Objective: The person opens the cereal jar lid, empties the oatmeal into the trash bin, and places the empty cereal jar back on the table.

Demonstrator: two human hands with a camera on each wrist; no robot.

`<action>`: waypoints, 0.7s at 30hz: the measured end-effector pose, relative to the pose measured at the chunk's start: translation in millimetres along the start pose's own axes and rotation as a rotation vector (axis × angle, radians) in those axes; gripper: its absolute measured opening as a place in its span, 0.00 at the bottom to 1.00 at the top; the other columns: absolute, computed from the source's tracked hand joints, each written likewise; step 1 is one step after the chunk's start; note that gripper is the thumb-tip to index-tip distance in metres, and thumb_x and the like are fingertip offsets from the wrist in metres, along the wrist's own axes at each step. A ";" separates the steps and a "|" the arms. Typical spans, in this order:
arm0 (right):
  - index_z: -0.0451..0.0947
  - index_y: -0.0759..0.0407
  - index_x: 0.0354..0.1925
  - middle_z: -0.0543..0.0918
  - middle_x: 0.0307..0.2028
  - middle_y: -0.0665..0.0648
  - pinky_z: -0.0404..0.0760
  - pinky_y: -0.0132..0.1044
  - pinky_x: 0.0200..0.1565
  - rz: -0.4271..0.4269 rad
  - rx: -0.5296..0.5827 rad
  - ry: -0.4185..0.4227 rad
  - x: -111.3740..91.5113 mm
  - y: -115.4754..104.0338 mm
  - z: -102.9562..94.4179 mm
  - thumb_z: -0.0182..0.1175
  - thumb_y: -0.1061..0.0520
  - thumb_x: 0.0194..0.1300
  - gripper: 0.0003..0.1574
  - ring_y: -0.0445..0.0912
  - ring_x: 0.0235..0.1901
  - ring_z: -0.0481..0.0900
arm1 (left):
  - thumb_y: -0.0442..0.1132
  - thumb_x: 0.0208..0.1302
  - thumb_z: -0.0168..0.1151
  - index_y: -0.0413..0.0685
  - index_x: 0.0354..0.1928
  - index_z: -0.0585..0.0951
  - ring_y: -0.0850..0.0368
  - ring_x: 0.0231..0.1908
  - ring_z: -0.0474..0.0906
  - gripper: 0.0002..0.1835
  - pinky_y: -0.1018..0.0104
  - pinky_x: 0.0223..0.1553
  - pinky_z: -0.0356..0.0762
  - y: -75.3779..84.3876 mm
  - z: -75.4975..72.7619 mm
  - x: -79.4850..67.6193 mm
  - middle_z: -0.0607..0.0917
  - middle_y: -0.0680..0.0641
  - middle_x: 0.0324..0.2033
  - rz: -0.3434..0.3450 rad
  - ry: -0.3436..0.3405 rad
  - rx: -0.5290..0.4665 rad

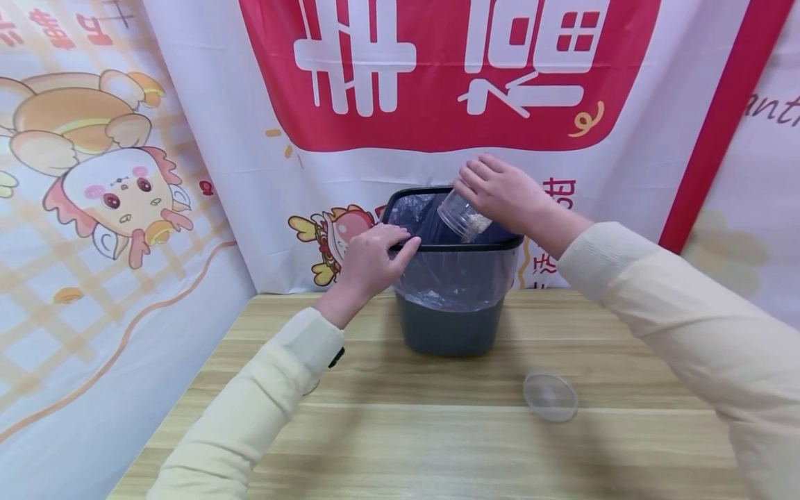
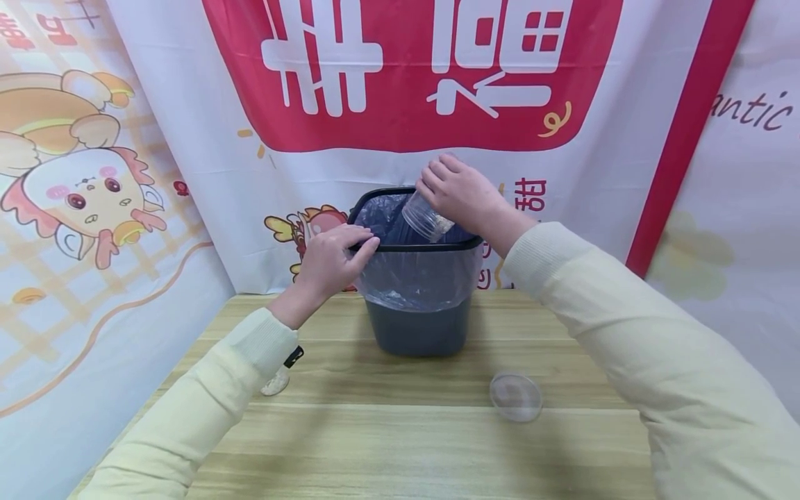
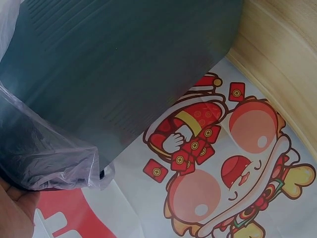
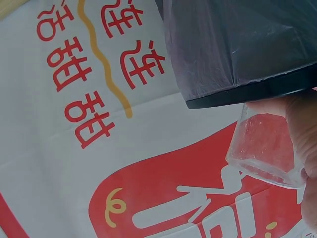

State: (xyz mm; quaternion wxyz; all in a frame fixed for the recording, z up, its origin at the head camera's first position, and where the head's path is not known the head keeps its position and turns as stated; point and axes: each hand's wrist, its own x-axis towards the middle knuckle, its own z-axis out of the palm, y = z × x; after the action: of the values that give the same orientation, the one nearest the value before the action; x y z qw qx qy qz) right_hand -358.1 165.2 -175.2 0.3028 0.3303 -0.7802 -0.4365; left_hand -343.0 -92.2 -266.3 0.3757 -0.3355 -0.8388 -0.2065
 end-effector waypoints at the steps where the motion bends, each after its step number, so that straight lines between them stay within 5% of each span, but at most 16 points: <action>1: 0.62 0.60 0.70 0.68 0.64 0.68 0.58 0.50 0.68 -0.006 -0.013 -0.001 0.2 0.0 0.1 0.77 0.59 0.43 0.57 0.62 0.64 0.64 | 0.51 0.68 0.58 0.44 0.47 0.87 0.54 0.46 0.83 0.19 0.62 0.50 0.79 0.0 -0.2 0.1 0.87 0.46 0.44 0.000 0.000 -0.001; 21: 0.61 0.55 0.71 0.66 0.65 0.65 0.49 0.49 0.71 -0.178 -0.315 0.062 7.0 -7.6 1.7 0.78 0.57 0.42 0.60 0.59 0.66 0.61 | 0.51 0.68 0.58 0.44 0.46 0.87 0.54 0.46 0.83 0.19 0.62 0.49 0.79 0.1 0.4 0.3 0.87 0.46 0.44 -0.011 -0.007 0.003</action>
State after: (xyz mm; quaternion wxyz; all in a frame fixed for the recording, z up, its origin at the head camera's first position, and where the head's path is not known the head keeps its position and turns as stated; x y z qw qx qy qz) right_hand -361.7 157.5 -181.3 0.3348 0.3599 -0.6600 -0.5681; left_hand -343.3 -91.7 -266.3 0.3720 -0.3312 -0.8423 -0.2058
